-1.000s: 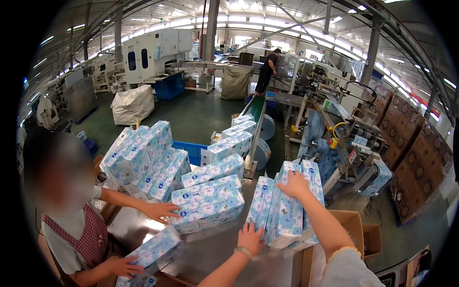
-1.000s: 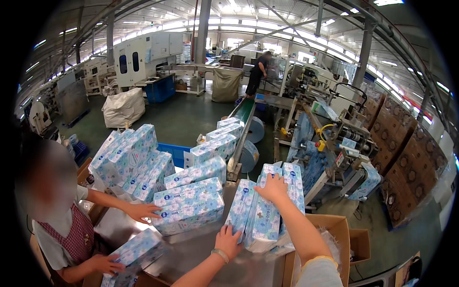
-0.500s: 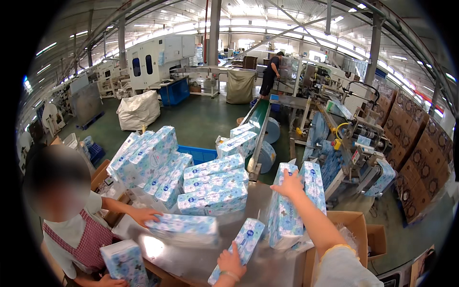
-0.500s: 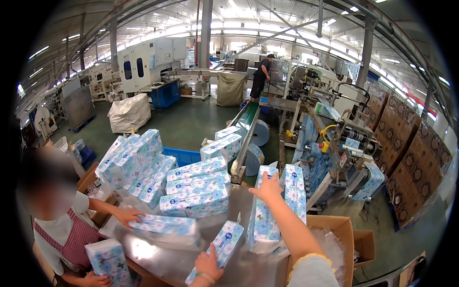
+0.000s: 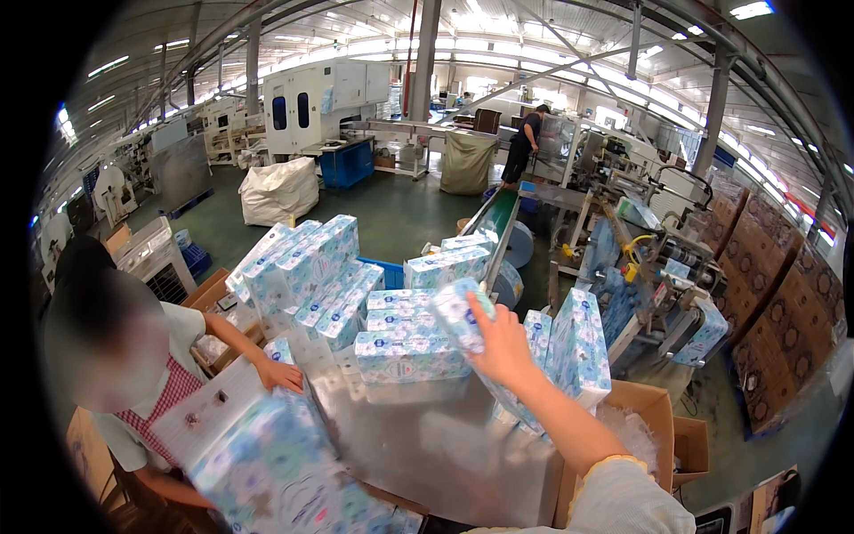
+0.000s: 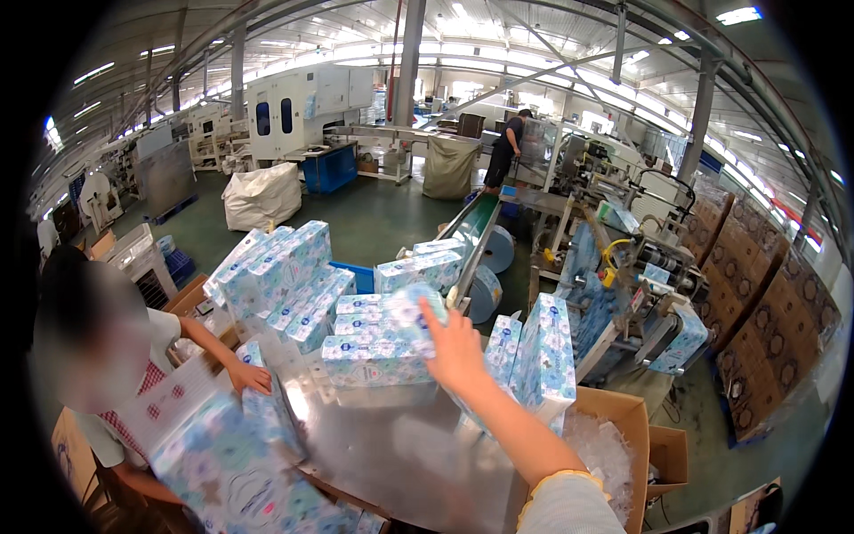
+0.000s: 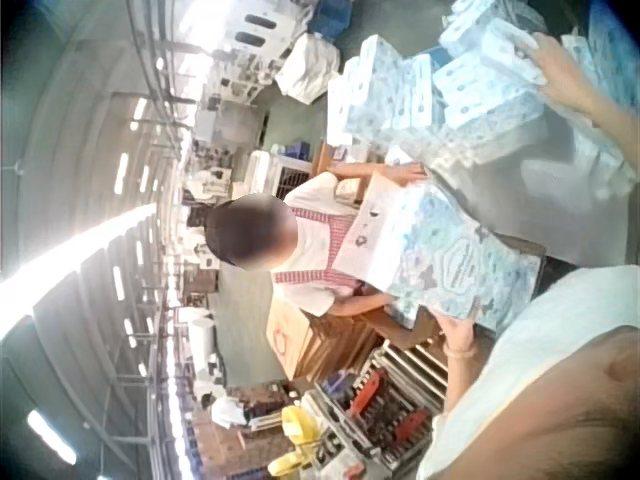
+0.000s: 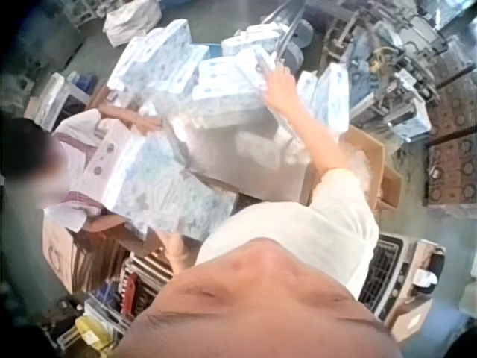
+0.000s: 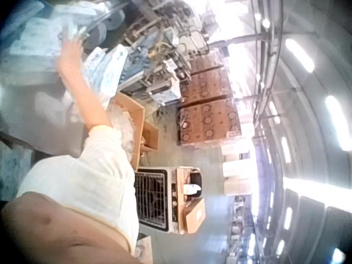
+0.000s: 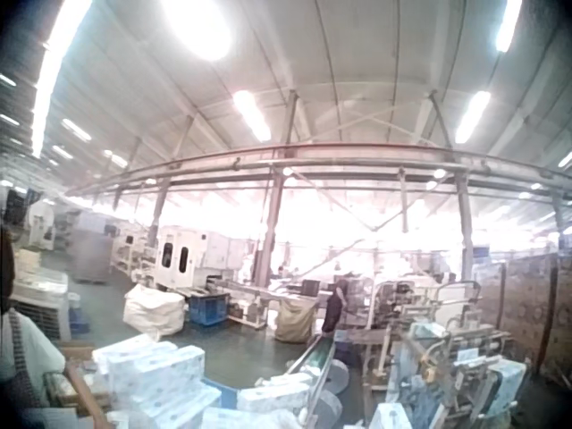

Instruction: The person picks up packs of paper towels from a table and places them into cardboard boxes, moving the boxes onto a conveyor when full and preparing new boxes by hand.

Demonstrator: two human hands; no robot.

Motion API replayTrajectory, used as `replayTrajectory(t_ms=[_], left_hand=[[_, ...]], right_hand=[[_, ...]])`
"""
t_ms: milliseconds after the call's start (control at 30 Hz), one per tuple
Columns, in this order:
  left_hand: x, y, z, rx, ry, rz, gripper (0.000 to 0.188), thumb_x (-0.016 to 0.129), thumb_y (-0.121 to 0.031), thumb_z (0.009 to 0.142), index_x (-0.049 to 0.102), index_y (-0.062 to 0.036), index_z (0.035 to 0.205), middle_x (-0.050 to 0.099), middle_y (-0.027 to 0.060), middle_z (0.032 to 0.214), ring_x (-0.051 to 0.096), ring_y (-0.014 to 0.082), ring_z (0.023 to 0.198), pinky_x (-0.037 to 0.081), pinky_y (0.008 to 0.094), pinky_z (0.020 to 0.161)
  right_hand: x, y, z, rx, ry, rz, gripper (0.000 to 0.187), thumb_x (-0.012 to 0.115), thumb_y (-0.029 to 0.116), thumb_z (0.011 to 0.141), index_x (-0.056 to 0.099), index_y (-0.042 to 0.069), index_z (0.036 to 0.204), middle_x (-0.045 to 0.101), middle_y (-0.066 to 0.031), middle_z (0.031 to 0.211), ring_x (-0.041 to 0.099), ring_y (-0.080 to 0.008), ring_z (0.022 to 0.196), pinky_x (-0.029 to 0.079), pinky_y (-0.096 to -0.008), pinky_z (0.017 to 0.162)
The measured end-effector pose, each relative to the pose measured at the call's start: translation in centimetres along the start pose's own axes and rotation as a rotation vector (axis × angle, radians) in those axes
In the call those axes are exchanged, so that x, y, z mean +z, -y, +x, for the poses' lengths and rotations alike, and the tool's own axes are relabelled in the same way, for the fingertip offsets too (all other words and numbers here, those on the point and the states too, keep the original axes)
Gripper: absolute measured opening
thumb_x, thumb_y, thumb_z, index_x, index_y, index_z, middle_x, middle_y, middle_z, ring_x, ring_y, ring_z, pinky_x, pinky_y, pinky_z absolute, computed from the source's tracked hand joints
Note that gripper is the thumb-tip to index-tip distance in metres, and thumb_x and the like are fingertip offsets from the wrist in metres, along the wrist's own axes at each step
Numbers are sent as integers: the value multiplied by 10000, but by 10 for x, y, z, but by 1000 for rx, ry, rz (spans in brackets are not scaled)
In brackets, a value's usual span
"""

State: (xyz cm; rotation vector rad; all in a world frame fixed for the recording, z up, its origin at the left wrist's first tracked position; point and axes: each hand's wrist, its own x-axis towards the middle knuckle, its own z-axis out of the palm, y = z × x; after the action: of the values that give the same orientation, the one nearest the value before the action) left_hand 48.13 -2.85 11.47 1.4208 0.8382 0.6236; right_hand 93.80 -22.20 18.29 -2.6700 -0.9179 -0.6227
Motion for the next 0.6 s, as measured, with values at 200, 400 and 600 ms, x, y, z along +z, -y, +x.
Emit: replayTrajectory(t_ms=[200,400,600], left_hand=[[-89,125,-57,-64,-161,588,848,769,-158,826,337,-11,1541,418,243,1536,425,374,1384,338,475,1152],[-46,211,-35,-59,337,860,864,765,-271,812,362,11,1522,436,270,1512,445,400,1370,327,501,1157],[-14,258,-34,-108,577,862,901,762,-385,798,388,33,1504,454,297,1489,465,426,1356,316,528,1162]], right_hand=[[-86,137,-35,-506,-246,615,979,795,116,711,353,189,1582,490,-277,1286,533,-442,1119,450,-497,962],[-50,261,-126,-1185,368,1292,741,729,296,860,435,186,1532,449,-242,1356,474,-421,1241,368,-511,1052],[161,325,-243,-1716,344,960,533,569,237,911,514,227,1441,528,-238,1274,518,-409,1157,372,-518,1036]])
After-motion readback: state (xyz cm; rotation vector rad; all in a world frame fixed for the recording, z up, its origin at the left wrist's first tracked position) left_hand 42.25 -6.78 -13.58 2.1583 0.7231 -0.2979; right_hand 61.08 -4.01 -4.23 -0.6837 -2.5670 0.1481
